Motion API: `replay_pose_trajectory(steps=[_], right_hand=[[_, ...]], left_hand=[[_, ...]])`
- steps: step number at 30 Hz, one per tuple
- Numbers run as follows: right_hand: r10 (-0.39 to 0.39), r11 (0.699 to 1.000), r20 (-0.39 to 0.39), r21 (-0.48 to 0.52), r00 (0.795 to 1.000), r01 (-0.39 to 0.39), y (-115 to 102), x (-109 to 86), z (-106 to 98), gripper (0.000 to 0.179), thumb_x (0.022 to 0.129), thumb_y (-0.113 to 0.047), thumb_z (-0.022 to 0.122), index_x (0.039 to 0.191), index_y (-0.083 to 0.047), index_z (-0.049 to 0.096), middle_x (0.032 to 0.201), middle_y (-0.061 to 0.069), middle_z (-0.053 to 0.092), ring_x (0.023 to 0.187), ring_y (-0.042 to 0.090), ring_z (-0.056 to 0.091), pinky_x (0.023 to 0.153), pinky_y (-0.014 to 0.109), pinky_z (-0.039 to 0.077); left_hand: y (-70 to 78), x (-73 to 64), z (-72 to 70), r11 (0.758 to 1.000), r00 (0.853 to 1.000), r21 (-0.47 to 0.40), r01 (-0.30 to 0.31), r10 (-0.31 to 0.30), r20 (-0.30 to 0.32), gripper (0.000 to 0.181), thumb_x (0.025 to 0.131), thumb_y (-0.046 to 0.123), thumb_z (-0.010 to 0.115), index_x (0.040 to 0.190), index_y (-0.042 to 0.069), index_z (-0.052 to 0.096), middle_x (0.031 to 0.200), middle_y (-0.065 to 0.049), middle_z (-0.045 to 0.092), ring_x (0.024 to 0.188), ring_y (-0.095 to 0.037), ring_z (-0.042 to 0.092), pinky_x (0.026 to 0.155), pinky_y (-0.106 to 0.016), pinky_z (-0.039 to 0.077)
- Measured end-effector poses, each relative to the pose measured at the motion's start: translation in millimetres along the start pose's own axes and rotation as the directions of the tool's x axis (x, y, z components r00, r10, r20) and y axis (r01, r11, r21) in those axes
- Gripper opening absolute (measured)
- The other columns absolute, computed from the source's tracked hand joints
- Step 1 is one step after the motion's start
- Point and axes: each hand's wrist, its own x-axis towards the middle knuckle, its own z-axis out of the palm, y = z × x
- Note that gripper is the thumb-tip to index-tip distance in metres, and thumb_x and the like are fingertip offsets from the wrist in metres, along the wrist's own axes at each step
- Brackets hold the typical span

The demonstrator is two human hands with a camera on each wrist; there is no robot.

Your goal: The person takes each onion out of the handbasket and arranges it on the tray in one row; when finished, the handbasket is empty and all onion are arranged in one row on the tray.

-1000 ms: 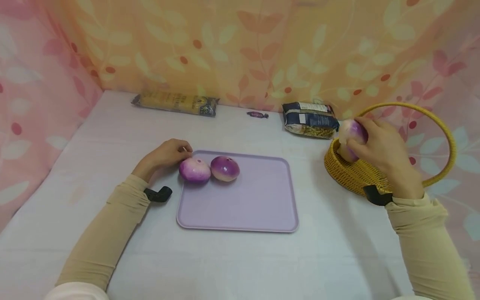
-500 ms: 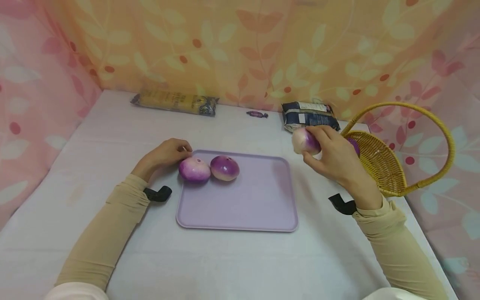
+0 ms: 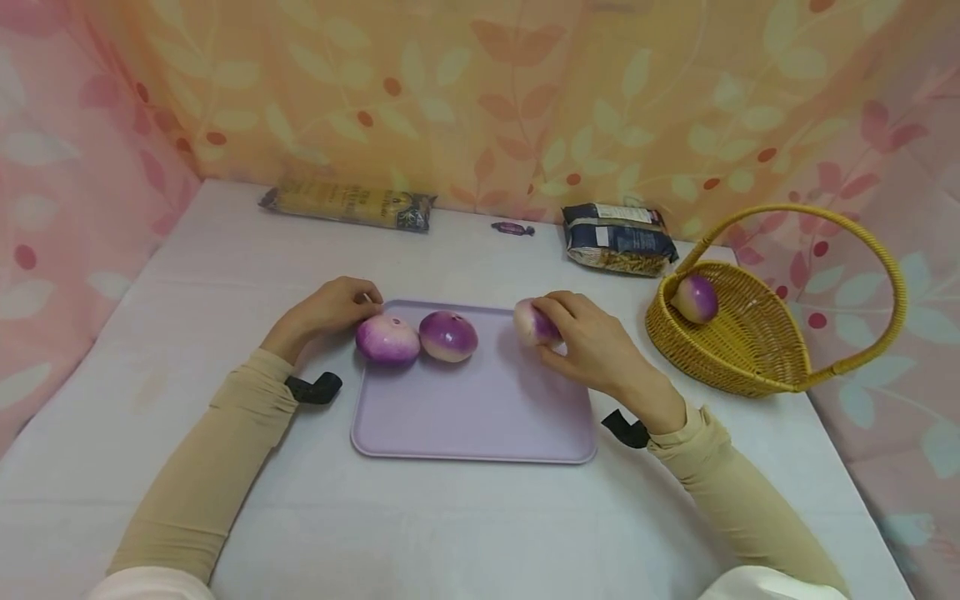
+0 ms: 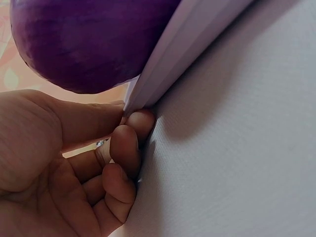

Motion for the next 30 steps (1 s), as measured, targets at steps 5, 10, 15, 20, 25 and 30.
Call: replay_pose_trajectory(steps=[5, 10, 15, 20, 25, 30], right_hand=[[-0.028, 1.000, 0.029, 0.011, 0.999, 0.028, -7.2, 0.5, 15.3, 0.054, 0.080, -0.024, 0.077, 0.128, -0.008, 0.059, 0.122, 0.012, 0.061, 0.113, 0.028, 0.059, 0.093, 0.044, 0.052], [-0.043, 0.999, 0.040, 0.011, 0.998, 0.043, -10.3, 0.6, 24.8, 0.053, 0.080, -0.022, 0.078, 0.127, -0.006, 0.060, 0.121, 0.013, 0.062, 0.113, 0.029, 0.060, 0.092, 0.045, 0.052], [-0.054, 0.999, 0.042, -0.002, 0.998, 0.055, -12.3, 1.4, 28.7, 0.053, 0.079, -0.022, 0.080, 0.126, -0.007, 0.061, 0.120, 0.013, 0.063, 0.112, 0.029, 0.060, 0.093, 0.044, 0.052], [-0.087, 0.996, 0.025, -0.017, 0.996, 0.088, -16.0, 3.8, 30.6, 0.051, 0.078, -0.022, 0.082, 0.123, -0.009, 0.062, 0.118, 0.012, 0.063, 0.109, 0.028, 0.061, 0.091, 0.043, 0.052], [-0.098, 0.995, 0.017, -0.021, 0.995, 0.099, -18.0, 5.9, 32.7, 0.051, 0.077, -0.023, 0.083, 0.122, -0.010, 0.063, 0.117, 0.012, 0.063, 0.107, 0.029, 0.061, 0.092, 0.043, 0.052], [-0.105, 0.994, 0.023, -0.029, 0.994, 0.106, -18.9, 7.8, 34.6, 0.052, 0.077, -0.023, 0.083, 0.124, -0.011, 0.062, 0.117, 0.011, 0.062, 0.107, 0.028, 0.061, 0.092, 0.043, 0.051]], left_hand=[[1.1, -0.3, -0.4, 1.000, 1.000, -0.004, -0.012, 0.012, 0.001, 0.017, 0.094, 0.012, 0.058, 0.103, 0.000, 0.066, 0.091, -0.017, 0.067, 0.084, -0.025, 0.057, 0.072, -0.029, 0.042], [1.2, -0.3, -0.4, 1.000, 1.000, 0.001, -0.011, 0.011, -0.001, 0.017, 0.094, 0.011, 0.058, 0.102, 0.000, 0.067, 0.090, -0.017, 0.067, 0.083, -0.024, 0.056, 0.071, -0.029, 0.042], [0.0, -0.9, -0.9, 1.000, 1.000, 0.007, -0.004, 0.004, 0.001, 0.018, 0.094, 0.012, 0.057, 0.104, 0.000, 0.066, 0.094, -0.019, 0.068, 0.086, -0.027, 0.058, 0.073, -0.030, 0.042], [0.1, -2.0, -2.2, 1.000, 1.000, 0.006, 0.002, -0.002, 0.001, 0.018, 0.095, 0.013, 0.058, 0.104, 0.000, 0.066, 0.094, -0.019, 0.068, 0.085, -0.026, 0.057, 0.072, -0.029, 0.042], [1.5, -2.0, -1.6, 1.000, 1.000, 0.006, -0.005, 0.005, -0.001, 0.018, 0.094, 0.013, 0.059, 0.104, 0.000, 0.067, 0.092, -0.018, 0.068, 0.084, -0.025, 0.057, 0.071, -0.029, 0.042], [2.3, -1.8, -1.5, 1.000, 1.000, 0.005, -0.003, 0.003, -0.001, 0.018, 0.095, 0.013, 0.059, 0.104, 0.000, 0.067, 0.092, -0.019, 0.068, 0.084, -0.025, 0.057, 0.071, -0.029, 0.042]])
